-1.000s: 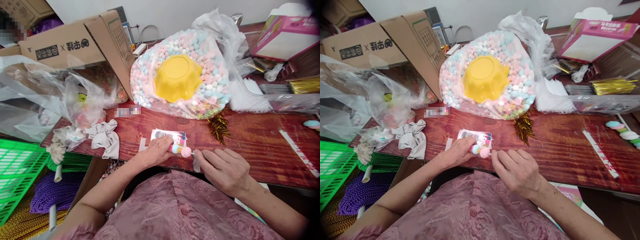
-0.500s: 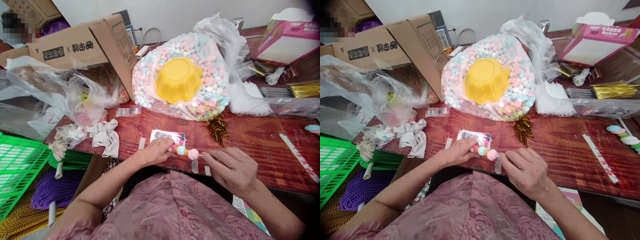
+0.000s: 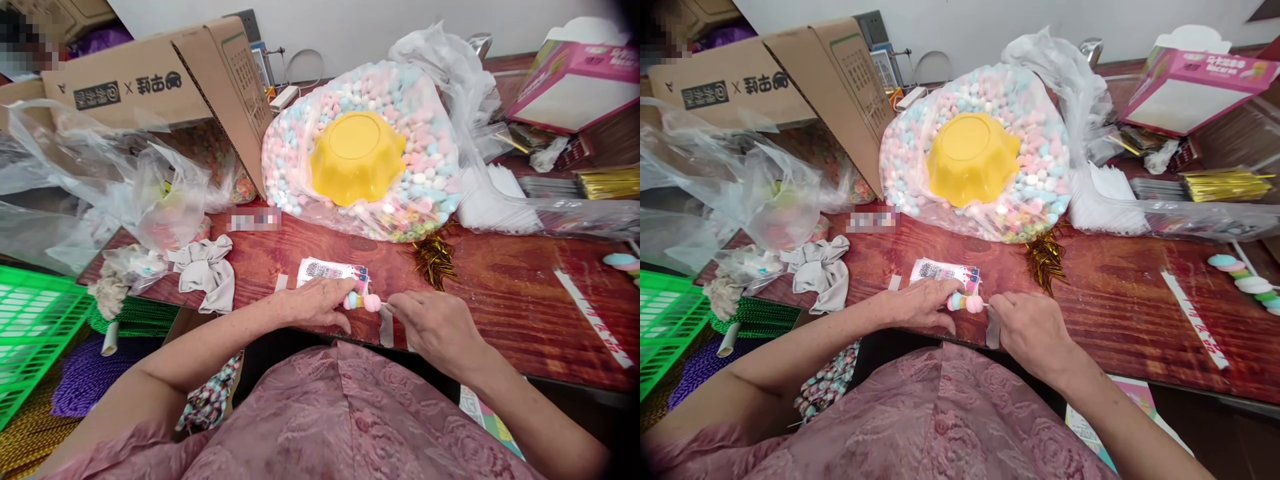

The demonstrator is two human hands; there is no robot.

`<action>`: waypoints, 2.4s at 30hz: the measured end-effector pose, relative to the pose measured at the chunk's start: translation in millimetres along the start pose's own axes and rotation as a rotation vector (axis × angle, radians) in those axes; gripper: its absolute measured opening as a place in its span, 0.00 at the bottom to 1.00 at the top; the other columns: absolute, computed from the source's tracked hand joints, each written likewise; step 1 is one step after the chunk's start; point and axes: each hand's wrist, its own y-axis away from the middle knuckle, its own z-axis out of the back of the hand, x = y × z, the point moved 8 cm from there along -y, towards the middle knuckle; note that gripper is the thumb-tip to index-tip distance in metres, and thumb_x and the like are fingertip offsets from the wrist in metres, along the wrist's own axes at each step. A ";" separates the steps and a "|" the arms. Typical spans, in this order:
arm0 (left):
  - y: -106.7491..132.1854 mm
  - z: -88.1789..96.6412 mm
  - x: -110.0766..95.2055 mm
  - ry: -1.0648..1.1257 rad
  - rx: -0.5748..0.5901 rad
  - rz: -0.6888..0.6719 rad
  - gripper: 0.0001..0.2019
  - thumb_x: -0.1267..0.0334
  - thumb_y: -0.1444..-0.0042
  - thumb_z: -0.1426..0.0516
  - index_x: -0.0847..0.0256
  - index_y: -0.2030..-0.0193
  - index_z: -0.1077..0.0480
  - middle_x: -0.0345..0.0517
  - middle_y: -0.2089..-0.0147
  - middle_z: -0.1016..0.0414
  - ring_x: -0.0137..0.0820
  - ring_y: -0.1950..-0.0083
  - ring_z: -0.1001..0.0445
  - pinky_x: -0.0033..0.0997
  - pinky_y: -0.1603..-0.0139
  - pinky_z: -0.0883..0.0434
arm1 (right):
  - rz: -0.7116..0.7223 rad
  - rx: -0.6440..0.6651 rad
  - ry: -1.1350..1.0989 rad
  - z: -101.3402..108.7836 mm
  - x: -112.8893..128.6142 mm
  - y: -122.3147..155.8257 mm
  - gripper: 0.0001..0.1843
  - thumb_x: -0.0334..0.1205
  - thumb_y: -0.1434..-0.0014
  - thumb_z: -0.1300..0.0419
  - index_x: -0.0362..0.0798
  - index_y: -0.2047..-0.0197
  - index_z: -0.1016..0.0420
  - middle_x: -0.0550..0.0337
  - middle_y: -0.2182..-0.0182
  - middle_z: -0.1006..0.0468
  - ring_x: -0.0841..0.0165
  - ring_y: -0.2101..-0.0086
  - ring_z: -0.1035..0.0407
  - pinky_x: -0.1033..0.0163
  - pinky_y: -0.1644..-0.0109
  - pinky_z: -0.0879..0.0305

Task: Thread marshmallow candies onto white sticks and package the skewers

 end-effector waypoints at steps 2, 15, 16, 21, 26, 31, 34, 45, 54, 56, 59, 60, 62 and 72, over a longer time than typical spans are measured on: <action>-1.2 3.9 -0.5 0.040 0.011 -0.016 0.42 0.57 0.49 0.33 0.61 0.31 0.47 0.59 0.43 0.27 0.48 0.44 0.26 0.40 0.50 0.31 | -0.156 0.177 -0.286 -18.2 -22.7 0.7 0.18 0.40 0.33 0.50 0.47 0.72 0.28 0.63 0.79 0.29 0.72 0.77 0.38 0.65 0.71 0.50; -7.2 -2.3 -7.5 0.065 0.188 -0.066 0.49 0.72 0.47 0.42 0.59 0.25 0.69 0.59 0.42 0.27 0.46 0.45 0.25 0.37 0.50 0.32 | 0.085 -0.209 -0.023 -1.5 15.3 12.1 0.16 0.30 0.37 0.50 0.45 0.72 0.26 0.60 0.79 0.29 0.70 0.77 0.40 0.61 0.69 0.49; -8.0 -1.1 -10.4 0.057 0.171 -0.093 0.49 0.72 0.47 0.42 0.59 0.25 0.70 0.60 0.39 0.29 0.45 0.43 0.27 0.37 0.48 0.33 | 0.137 -0.263 0.063 3.3 25.0 13.6 0.16 0.28 0.38 0.51 0.45 0.72 0.26 0.59 0.80 0.29 0.70 0.77 0.40 0.60 0.69 0.49; -1.1 24.7 -8.8 -0.145 0.043 -0.051 0.57 0.57 0.52 0.34 0.59 0.26 0.70 0.62 0.34 0.37 0.51 0.36 0.37 0.47 0.40 0.40 | 0.051 -0.365 0.033 10.2 16.1 23.5 0.11 0.27 0.38 0.47 0.43 0.68 0.26 0.58 0.77 0.26 0.69 0.76 0.35 0.61 0.69 0.45; 15.1 39.7 18.0 -0.328 0.007 0.105 0.46 0.58 0.46 0.38 0.65 0.27 0.58 0.60 0.42 0.31 0.48 0.41 0.33 0.48 0.41 0.39 | -0.080 -0.462 -0.193 2.1 -9.9 36.6 0.05 0.28 0.38 0.42 0.44 0.62 0.25 0.58 0.72 0.21 0.70 0.73 0.29 0.65 0.66 0.38; 18.4 34.0 28.9 -0.210 -0.070 0.067 0.16 0.68 0.41 0.46 0.65 0.45 0.33 0.57 0.49 0.26 0.41 0.49 0.27 0.39 0.46 0.32 | 0.008 -0.434 -0.045 -6.6 0.3 32.1 0.06 0.28 0.38 0.43 0.43 0.63 0.25 0.57 0.73 0.22 0.69 0.74 0.30 0.63 0.68 0.42; 22.2 34.0 26.6 -0.161 -0.095 0.041 0.15 0.70 0.41 0.47 0.65 0.47 0.31 0.56 0.51 0.25 0.40 0.51 0.26 0.37 0.50 0.31 | 0.104 -0.376 0.164 -9.4 6.3 30.1 0.09 0.26 0.39 0.44 0.43 0.61 0.24 0.59 0.76 0.24 0.68 0.75 0.33 0.61 0.67 0.44; 26.9 30.1 25.7 0.145 -0.090 0.102 0.24 0.53 0.49 0.35 0.61 0.48 0.32 0.44 0.59 0.24 0.34 0.61 0.28 0.29 0.61 0.35 | -0.179 -0.356 -0.530 -13.3 -17.3 30.1 0.05 0.32 0.37 0.42 0.49 0.64 0.25 0.64 0.72 0.21 0.73 0.75 0.28 0.69 0.71 0.34; 30.1 19.2 24.6 0.033 -0.081 0.193 0.07 0.64 0.46 0.43 0.60 0.60 0.32 0.45 0.63 0.25 0.35 0.64 0.28 0.30 0.66 0.37 | 0.072 -0.470 0.020 2.0 21.3 33.3 0.11 0.25 0.41 0.43 0.45 0.58 0.24 0.60 0.75 0.24 0.71 0.76 0.36 0.63 0.69 0.45; 30.6 15.7 24.3 -0.009 -0.070 0.192 0.05 0.65 0.46 0.44 0.60 0.61 0.32 0.46 0.63 0.24 0.36 0.64 0.27 0.30 0.66 0.37 | 0.075 -0.472 0.068 3.5 26.0 32.0 0.11 0.25 0.41 0.43 0.45 0.58 0.24 0.60 0.75 0.23 0.71 0.76 0.37 0.62 0.69 0.47; 30.5 14.7 25.0 0.041 -0.078 0.212 0.07 0.60 0.43 0.44 0.60 0.63 0.31 0.46 0.64 0.24 0.35 0.66 0.28 0.30 0.66 0.36 | 0.048 -0.417 0.115 -1.7 27.9 27.2 0.11 0.26 0.40 0.45 0.45 0.60 0.23 0.60 0.75 0.23 0.71 0.75 0.35 0.61 0.69 0.47; 30.2 15.3 25.4 0.088 -0.086 0.222 0.08 0.57 0.42 0.44 0.61 0.63 0.31 0.46 0.65 0.24 0.35 0.66 0.28 0.30 0.66 0.36 | 0.037 -0.396 0.101 -4.4 26.9 25.8 0.11 0.26 0.40 0.46 0.44 0.61 0.23 0.59 0.74 0.23 0.70 0.75 0.34 0.61 0.68 0.47; 29.1 15.4 25.1 0.189 -0.085 0.227 0.10 0.56 0.43 0.42 0.61 0.62 0.31 0.46 0.64 0.24 0.35 0.65 0.27 0.30 0.65 0.34 | 0.004 -0.360 -0.002 -9.7 21.1 23.8 0.11 0.27 0.38 0.47 0.45 0.62 0.23 0.59 0.73 0.22 0.70 0.73 0.32 0.62 0.67 0.44; 22.0 6.6 7.7 -0.162 0.018 0.125 0.10 0.69 0.43 0.47 0.62 0.54 0.33 0.55 0.53 0.24 0.44 0.54 0.24 0.39 0.55 0.30 | -0.304 0.019 -0.590 -51.8 -10.2 18.0 0.17 0.42 0.31 0.50 0.47 0.71 0.29 0.64 0.80 0.27 0.72 0.78 0.33 0.67 0.72 0.41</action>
